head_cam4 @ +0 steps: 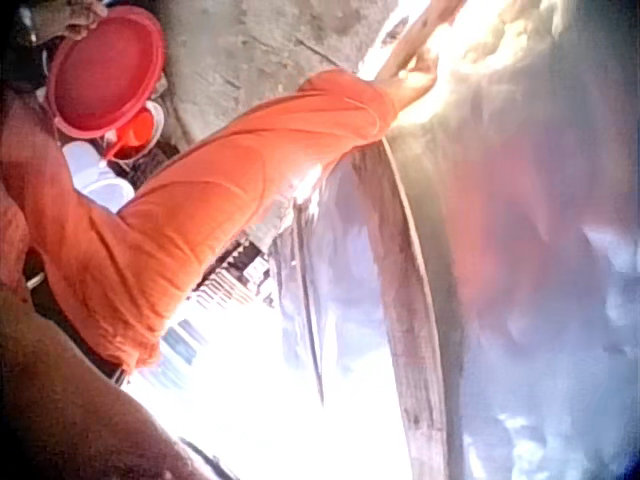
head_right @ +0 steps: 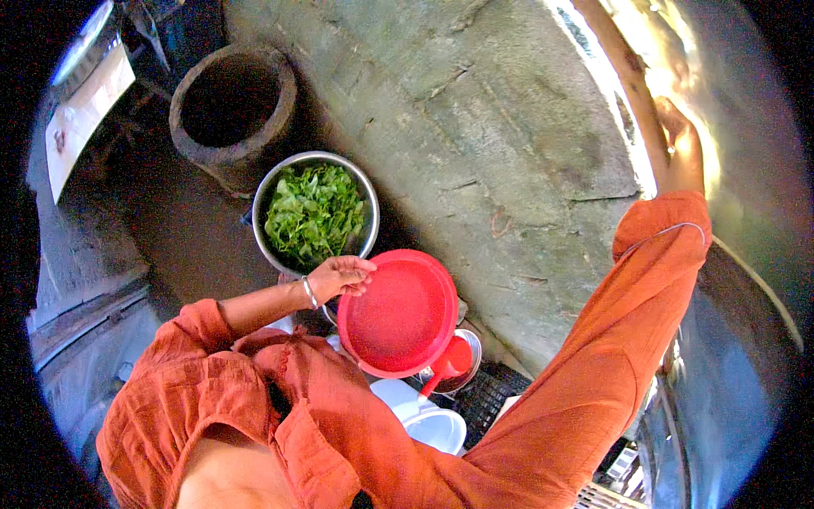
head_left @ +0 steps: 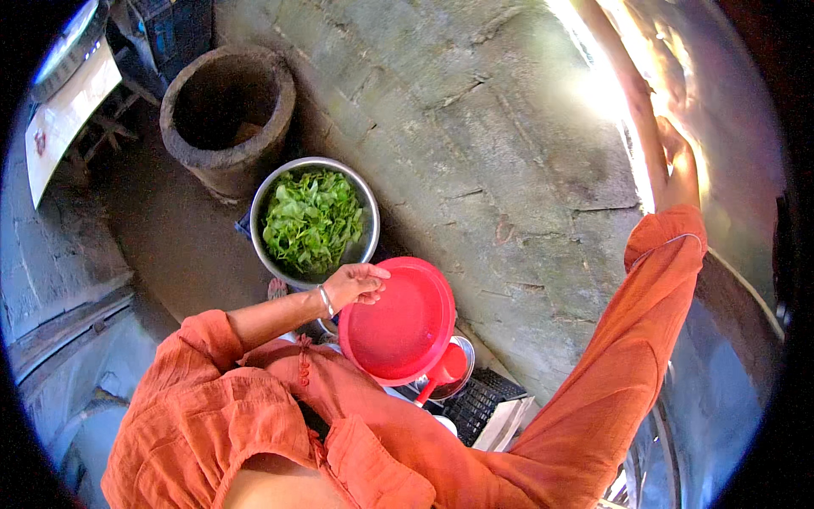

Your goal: The person washes leafy green vegetables in a red basin using a red scoop to pour water from a white bucket. They then pick the greens by hand, inspect them, and transfer them into a silver metal bowl.

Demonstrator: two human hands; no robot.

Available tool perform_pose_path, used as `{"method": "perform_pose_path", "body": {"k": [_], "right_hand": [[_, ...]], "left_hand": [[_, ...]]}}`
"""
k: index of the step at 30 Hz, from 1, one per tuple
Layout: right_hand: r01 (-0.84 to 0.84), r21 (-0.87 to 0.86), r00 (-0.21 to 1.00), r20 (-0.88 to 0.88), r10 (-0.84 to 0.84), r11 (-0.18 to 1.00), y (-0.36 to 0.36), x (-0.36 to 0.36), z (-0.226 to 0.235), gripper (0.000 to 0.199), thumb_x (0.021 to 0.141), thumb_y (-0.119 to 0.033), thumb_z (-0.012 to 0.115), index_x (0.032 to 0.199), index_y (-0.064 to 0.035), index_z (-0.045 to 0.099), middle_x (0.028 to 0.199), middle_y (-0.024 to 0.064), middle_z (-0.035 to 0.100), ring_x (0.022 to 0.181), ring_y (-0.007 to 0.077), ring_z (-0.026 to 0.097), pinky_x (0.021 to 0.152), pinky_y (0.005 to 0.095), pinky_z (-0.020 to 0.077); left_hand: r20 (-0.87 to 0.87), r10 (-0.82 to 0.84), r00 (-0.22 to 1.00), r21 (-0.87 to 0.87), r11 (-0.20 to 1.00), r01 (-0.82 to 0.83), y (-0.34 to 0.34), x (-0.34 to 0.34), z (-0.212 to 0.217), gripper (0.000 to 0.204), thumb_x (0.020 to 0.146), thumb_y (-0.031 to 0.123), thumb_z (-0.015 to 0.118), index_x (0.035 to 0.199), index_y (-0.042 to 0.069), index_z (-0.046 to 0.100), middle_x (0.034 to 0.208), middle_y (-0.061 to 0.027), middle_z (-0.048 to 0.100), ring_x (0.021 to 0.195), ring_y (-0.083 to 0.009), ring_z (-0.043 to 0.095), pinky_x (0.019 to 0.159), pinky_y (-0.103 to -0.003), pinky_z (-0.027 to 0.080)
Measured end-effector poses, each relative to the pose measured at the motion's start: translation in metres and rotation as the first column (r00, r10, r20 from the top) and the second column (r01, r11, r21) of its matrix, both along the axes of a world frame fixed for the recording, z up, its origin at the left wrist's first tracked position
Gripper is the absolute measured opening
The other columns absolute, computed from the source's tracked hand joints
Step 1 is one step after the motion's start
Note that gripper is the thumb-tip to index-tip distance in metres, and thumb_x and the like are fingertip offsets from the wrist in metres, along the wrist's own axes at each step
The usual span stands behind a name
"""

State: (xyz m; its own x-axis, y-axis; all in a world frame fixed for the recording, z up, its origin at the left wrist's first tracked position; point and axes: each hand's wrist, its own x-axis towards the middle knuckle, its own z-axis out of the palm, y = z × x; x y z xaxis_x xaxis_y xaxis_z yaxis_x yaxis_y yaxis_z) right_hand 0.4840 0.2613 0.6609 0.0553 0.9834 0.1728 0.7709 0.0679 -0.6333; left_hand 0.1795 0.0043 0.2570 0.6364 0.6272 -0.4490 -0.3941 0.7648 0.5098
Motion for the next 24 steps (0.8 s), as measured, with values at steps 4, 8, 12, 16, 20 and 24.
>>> {"method": "perform_pose_path", "body": {"k": [4,8,12,16,20,24], "right_hand": [[0.005,0.030,0.988,0.154,-0.010,1.000,0.041,0.021,-0.007,0.040,0.087,-0.029,0.039,0.109,0.0011,0.053,0.109,0.0099,0.057,0.108,0.0227,0.049,0.095,0.0344,0.0330],[0.005,0.036,0.966,0.257,-0.014,0.999,0.075,0.041,-0.004,0.043,0.088,-0.031,0.038,0.112,0.0017,0.052,0.111,0.0107,0.055,0.110,0.0236,0.048,0.096,0.0355,0.0319],[-0.015,0.063,0.940,0.340,-0.007,0.998,0.116,0.072,-0.002,0.047,0.088,-0.034,0.037,0.115,0.0023,0.050,0.114,0.0116,0.054,0.111,0.0244,0.047,0.096,0.0365,0.0308],[0.213,-0.059,0.842,0.518,-0.152,0.975,0.070,0.029,0.014,0.062,0.084,-0.054,0.035,0.121,-0.0052,0.048,0.121,0.0111,0.052,0.113,0.0274,0.046,0.093,0.0406,0.0331],[-0.300,0.651,0.788,0.581,-0.204,0.697,-0.059,-0.047,-0.052,0.065,0.084,-0.055,0.041,0.118,-0.0001,0.050,0.118,0.0168,0.053,0.111,0.0271,0.049,0.092,0.0320,0.0358],[-0.200,0.825,0.938,0.317,-0.142,0.528,-0.170,-0.083,-0.181,0.024,0.083,-0.011,0.055,0.103,0.0007,0.058,0.098,0.0173,0.060,0.087,0.0290,0.059,0.076,0.0346,0.0453]], "left_hand": [[-0.007,0.030,1.000,-0.011,0.999,-0.030,-0.003,-0.012,-0.002,0.023,0.085,0.013,0.056,0.107,0.008,0.057,0.089,-0.0011,0.060,0.075,-0.0098,0.058,0.070,-0.025,0.049],[-0.021,0.040,0.999,-0.004,0.999,-0.040,-0.001,-0.016,-0.001,0.024,0.085,0.014,0.057,0.107,0.007,0.056,0.089,-0.0014,0.059,0.077,-0.0097,0.057,0.069,-0.024,0.049],[0.001,0.030,1.000,0.010,1.000,-0.030,-0.001,-0.014,0.001,0.024,0.084,0.014,0.057,0.108,0.007,0.056,0.090,-0.0023,0.059,0.078,-0.0099,0.057,0.070,-0.024,0.049],[0.027,0.026,0.999,0.039,0.999,-0.027,-0.011,-0.002,0.009,0.024,0.085,0.013,0.056,0.107,0.006,0.056,0.090,-0.0036,0.060,0.077,-0.0106,0.057,0.070,-0.024,0.049],[-0.036,-0.028,0.999,0.008,1.000,0.028,-0.019,0.007,-0.008,0.021,0.085,0.009,0.055,0.105,0.005,0.057,0.085,-0.0036,0.061,0.071,-0.0101,0.058,0.066,-0.025,0.051],[-0.137,-0.069,0.988,-0.019,0.998,0.067,-0.039,0.018,-0.038,0.020,0.085,0.008,0.054,0.104,0.004,0.058,0.088,-0.0045,0.061,0.075,-0.0125,0.059,0.069,-0.026,0.051]]}}
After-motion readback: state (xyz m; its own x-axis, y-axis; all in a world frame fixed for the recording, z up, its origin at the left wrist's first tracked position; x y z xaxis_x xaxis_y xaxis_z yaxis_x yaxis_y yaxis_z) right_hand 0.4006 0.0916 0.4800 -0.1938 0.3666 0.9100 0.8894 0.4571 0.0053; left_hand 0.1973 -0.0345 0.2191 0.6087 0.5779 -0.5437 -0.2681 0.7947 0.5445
